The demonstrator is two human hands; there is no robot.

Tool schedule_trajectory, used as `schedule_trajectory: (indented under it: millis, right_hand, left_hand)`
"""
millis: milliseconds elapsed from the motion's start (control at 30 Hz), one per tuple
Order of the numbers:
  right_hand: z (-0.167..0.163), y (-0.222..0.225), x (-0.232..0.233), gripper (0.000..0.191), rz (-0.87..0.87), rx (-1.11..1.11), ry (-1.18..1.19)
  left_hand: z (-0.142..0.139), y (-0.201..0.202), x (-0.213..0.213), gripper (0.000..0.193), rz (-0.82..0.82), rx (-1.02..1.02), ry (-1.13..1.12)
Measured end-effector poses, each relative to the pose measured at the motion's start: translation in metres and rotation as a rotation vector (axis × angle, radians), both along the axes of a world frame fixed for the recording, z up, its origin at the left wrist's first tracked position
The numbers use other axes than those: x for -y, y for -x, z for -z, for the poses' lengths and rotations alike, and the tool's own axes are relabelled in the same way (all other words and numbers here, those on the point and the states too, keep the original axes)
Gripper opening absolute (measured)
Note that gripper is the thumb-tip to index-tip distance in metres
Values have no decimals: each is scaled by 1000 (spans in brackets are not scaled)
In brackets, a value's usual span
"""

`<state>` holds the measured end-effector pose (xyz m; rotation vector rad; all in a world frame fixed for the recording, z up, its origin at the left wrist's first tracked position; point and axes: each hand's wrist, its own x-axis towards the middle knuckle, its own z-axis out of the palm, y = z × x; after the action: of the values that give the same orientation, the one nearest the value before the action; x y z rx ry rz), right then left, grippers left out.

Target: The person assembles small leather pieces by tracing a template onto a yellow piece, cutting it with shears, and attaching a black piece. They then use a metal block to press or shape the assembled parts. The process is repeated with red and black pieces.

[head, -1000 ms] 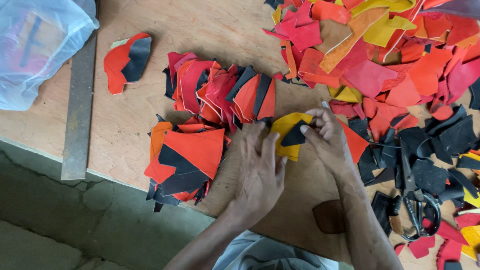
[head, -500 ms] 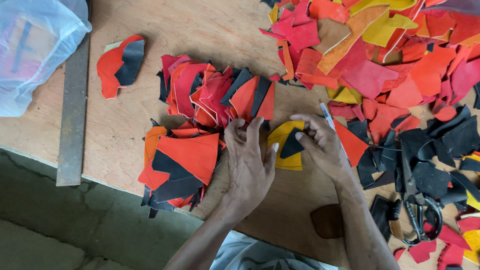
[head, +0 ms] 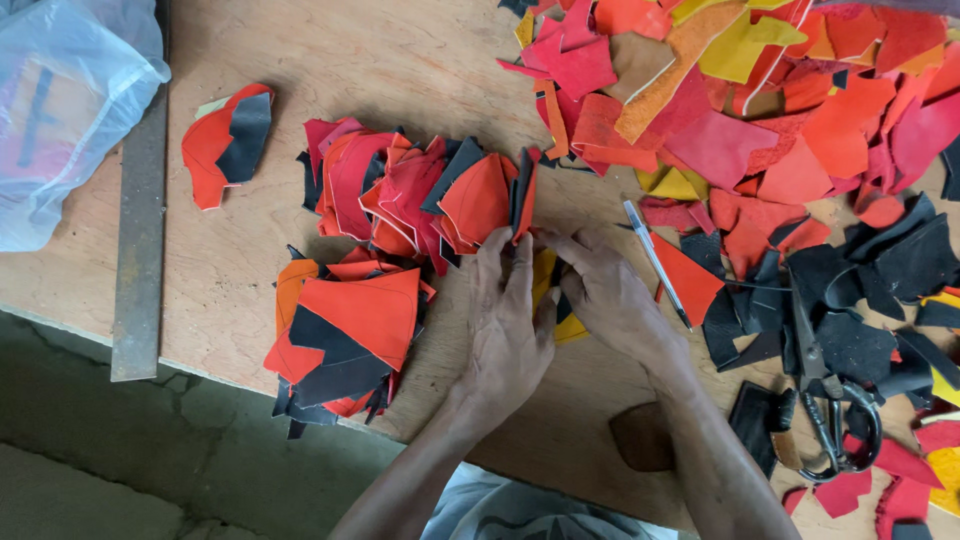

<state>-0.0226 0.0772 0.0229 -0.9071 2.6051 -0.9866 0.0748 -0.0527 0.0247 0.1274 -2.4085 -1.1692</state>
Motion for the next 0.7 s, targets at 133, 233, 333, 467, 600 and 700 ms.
schedule_trajectory:
  millis: [133, 233, 333, 467, 600, 700]
  right_hand:
    - [1, 2, -2, 61, -30, -25, 37]
    - [0, 3, -2, 63, -44, -21, 46]
    - [0, 3, 0, 63, -52, -42, 50]
    - [1, 4, 3, 61, -74, -62, 84]
    - [3, 4, 3, 61, -77, -46, 72]
    - [4, 4, 2, 65, -100, -72, 100]
  left_hand:
    - [3, 1, -4, 66, 23, 9, -14]
    - [4, 2, -2, 68, 10, 12, -2]
    - [5, 2, 1, 69, -23, 31, 42]
    - [6, 1, 4, 74, -35, 42, 31]
    - [9, 2, 4, 73, -37, 46, 1]
    - [9, 3, 2, 72, -25, 4, 17]
